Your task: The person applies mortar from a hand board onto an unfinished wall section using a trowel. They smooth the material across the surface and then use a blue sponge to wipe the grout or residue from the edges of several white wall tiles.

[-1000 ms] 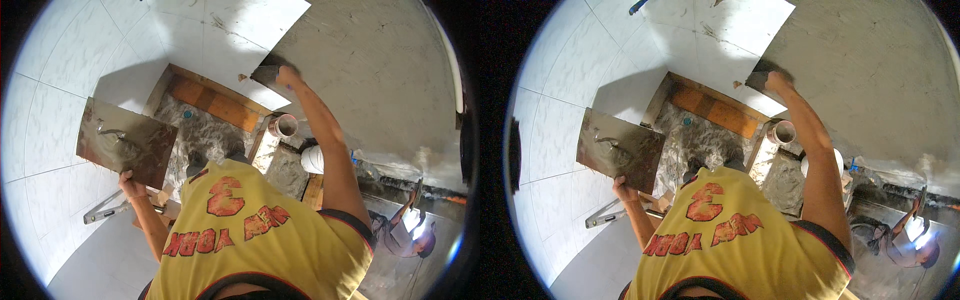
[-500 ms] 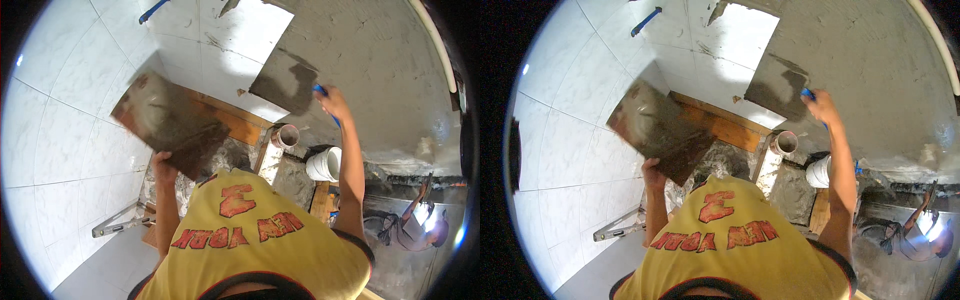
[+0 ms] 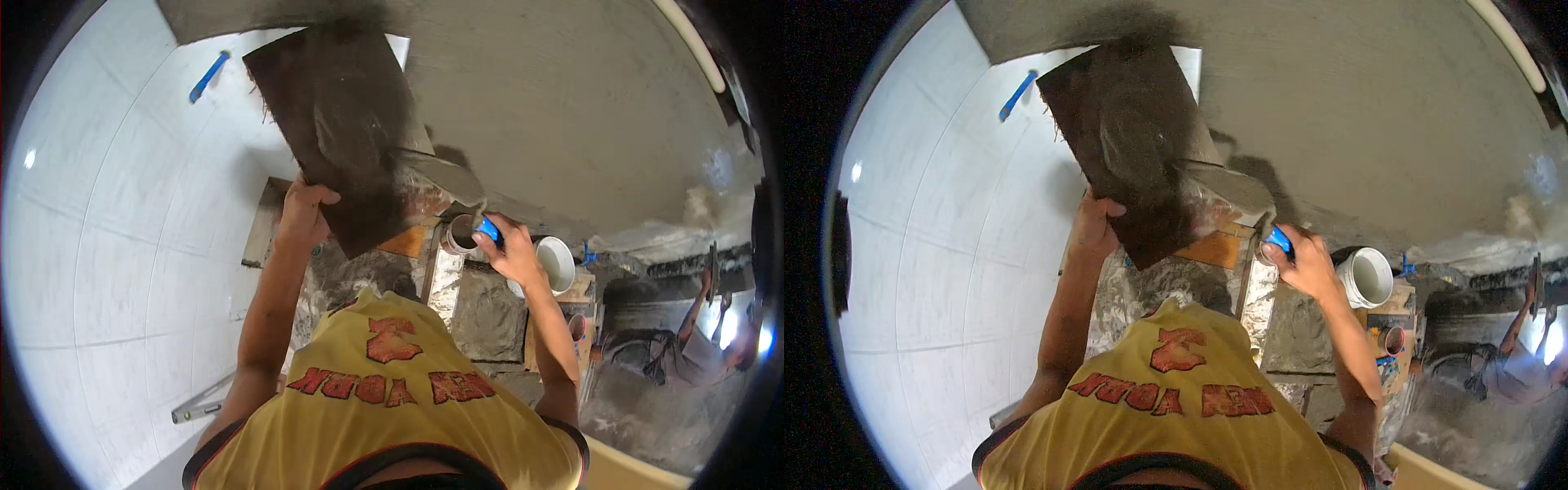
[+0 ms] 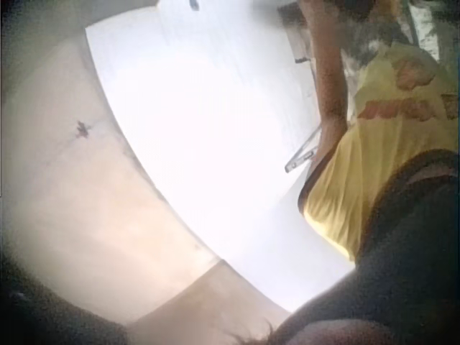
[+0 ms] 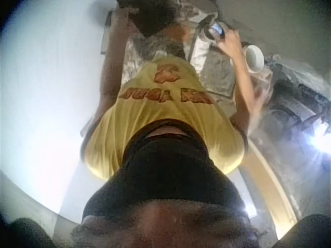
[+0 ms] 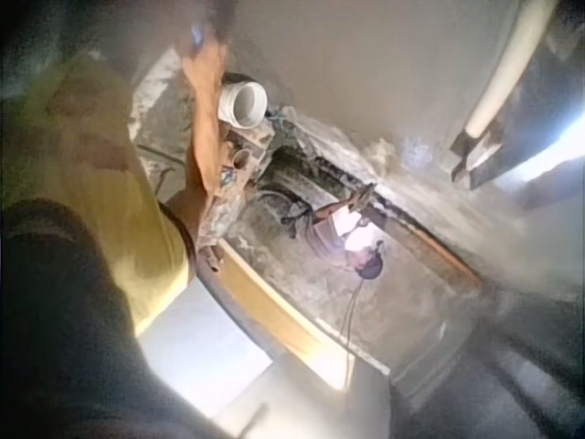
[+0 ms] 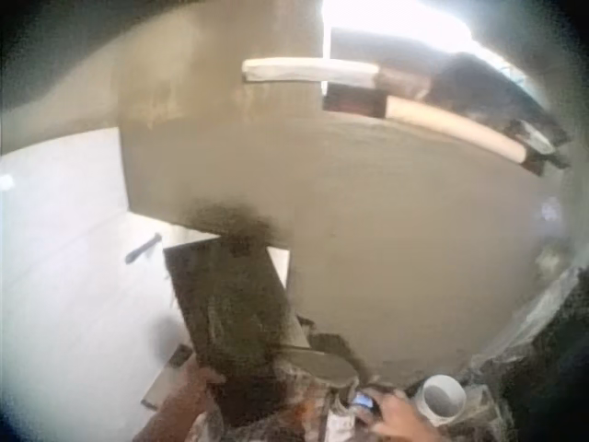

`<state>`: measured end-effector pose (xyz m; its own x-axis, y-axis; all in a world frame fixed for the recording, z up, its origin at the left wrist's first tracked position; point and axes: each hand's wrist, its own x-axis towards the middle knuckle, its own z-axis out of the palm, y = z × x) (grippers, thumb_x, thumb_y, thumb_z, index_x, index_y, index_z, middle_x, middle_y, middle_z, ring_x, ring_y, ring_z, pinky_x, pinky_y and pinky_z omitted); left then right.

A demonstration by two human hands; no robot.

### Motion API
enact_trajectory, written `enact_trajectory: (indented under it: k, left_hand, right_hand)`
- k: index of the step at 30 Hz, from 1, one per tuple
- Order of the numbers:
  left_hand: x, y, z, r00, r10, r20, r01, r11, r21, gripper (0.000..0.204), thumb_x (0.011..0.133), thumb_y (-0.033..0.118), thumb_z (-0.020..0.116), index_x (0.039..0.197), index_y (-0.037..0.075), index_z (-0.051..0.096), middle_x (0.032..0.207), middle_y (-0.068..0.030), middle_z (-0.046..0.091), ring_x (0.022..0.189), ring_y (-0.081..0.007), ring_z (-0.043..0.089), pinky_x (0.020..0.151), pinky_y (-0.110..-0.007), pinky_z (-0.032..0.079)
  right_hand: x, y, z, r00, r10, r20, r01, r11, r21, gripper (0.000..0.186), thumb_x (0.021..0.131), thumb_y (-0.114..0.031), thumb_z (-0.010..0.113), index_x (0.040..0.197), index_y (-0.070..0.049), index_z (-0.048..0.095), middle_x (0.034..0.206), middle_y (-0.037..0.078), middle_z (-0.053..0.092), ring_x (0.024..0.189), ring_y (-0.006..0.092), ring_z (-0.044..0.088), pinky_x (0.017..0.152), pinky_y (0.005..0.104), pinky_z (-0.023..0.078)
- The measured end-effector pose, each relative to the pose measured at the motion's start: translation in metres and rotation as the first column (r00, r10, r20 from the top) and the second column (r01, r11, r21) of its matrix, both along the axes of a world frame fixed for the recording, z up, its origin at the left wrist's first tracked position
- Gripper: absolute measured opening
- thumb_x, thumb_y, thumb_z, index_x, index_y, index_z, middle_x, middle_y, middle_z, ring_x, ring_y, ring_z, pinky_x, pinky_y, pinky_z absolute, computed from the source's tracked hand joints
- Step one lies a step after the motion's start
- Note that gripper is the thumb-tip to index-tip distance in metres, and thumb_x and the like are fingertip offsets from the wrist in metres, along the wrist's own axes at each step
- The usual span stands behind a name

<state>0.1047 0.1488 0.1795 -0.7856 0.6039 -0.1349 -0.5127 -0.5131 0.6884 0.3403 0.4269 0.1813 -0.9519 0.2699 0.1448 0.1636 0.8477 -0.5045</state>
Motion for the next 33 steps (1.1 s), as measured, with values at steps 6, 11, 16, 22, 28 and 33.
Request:
enact_trajectory:
  k: [6, 11, 16, 22, 28, 33]
  left_hand:
    - [0.008, 0.030, -0.036, 0.975, -0.205, -0.083, 0.188, 0.966, -0.179, 0.063, 0.065, -0.014, 0.048, 0.126, 0.000, 0.056, 0.121, -0.0135, 0.064, 0.111, -0.0320, 0.062, 0.093, -0.039, 0.053]
    - [0.026, 0.042, -0.068, 0.940, -0.338, -0.046, 0.321, 0.922, -0.217, 0.060, 0.067, -0.011, 0.051, 0.126, -0.002, 0.054, 0.119, -0.0142, 0.063, 0.105, -0.0307, 0.064, 0.087, -0.040, 0.054]
    - [0.047, 0.009, -0.078, 0.977, -0.158, 0.141, 0.170, 0.983, -0.073, 0.069, 0.062, -0.007, 0.054, 0.131, -0.003, 0.050, 0.123, -0.0175, 0.060, 0.111, -0.0355, 0.060, 0.097, -0.044, 0.051]
    - [0.041, -0.099, -0.096, 0.967, 0.226, 0.118, -0.211, 0.969, -0.125, 0.077, 0.060, -0.003, 0.055, 0.136, -0.003, 0.045, 0.131, -0.0181, 0.056, 0.123, -0.0380, 0.054, 0.106, -0.048, 0.046]
    - [0.042, -0.214, -0.099, 0.874, 0.483, 0.050, -0.471, 0.869, -0.152, 0.074, 0.062, -0.004, 0.051, 0.136, 0.000, 0.048, 0.133, -0.0151, 0.056, 0.125, -0.0367, 0.053, 0.109, -0.051, 0.044]
    - [0.062, -0.286, -0.120, 0.766, 0.640, 0.055, -0.628, 0.764, -0.149, 0.072, 0.063, -0.004, 0.048, 0.135, 0.000, 0.050, 0.133, -0.0164, 0.056, 0.125, -0.0373, 0.052, 0.110, -0.052, 0.042]
  right_hand:
    - [-0.026, 0.023, -0.026, 0.984, -0.018, -0.175, 0.013, 1.000, -0.028, 0.048, 0.091, -0.043, 0.065, 0.120, -0.004, 0.062, 0.100, 0.027, 0.067, 0.087, 0.0457, 0.064, 0.081, 0.0495, 0.051]
    - [-0.043, 0.031, -0.028, 0.964, -0.101, -0.245, 0.067, 0.988, -0.142, 0.046, 0.088, -0.035, 0.071, 0.115, 0.002, 0.063, 0.104, 0.026, 0.067, 0.090, 0.0447, 0.065, 0.080, 0.0463, 0.053]
    - [-0.064, 0.039, -0.060, 0.907, -0.197, -0.373, 0.123, 0.969, -0.213, 0.043, 0.086, -0.029, 0.075, 0.112, 0.003, 0.064, 0.100, 0.023, 0.068, 0.088, 0.0401, 0.067, 0.077, 0.0436, 0.053]
    - [-0.101, 0.047, -0.176, 0.882, -0.183, -0.433, 0.162, 0.983, -0.086, 0.048, 0.086, -0.039, 0.073, 0.112, 0.001, 0.063, 0.099, 0.024, 0.067, 0.088, 0.0399, 0.067, 0.078, 0.0460, 0.054]
    - [-0.134, 0.038, -0.250, 0.914, -0.379, -0.145, 0.370, 0.925, -0.085, 0.047, 0.083, -0.035, 0.074, 0.117, -0.004, 0.062, 0.105, 0.022, 0.068, 0.097, 0.0418, 0.066, 0.082, 0.0499, 0.053]
    - [-0.157, 0.040, -0.237, 0.939, -0.345, 0.019, 0.345, 0.937, -0.059, 0.043, 0.082, -0.034, 0.076, 0.111, -0.004, 0.066, 0.103, 0.022, 0.069, 0.097, 0.0408, 0.066, 0.083, 0.0485, 0.053]
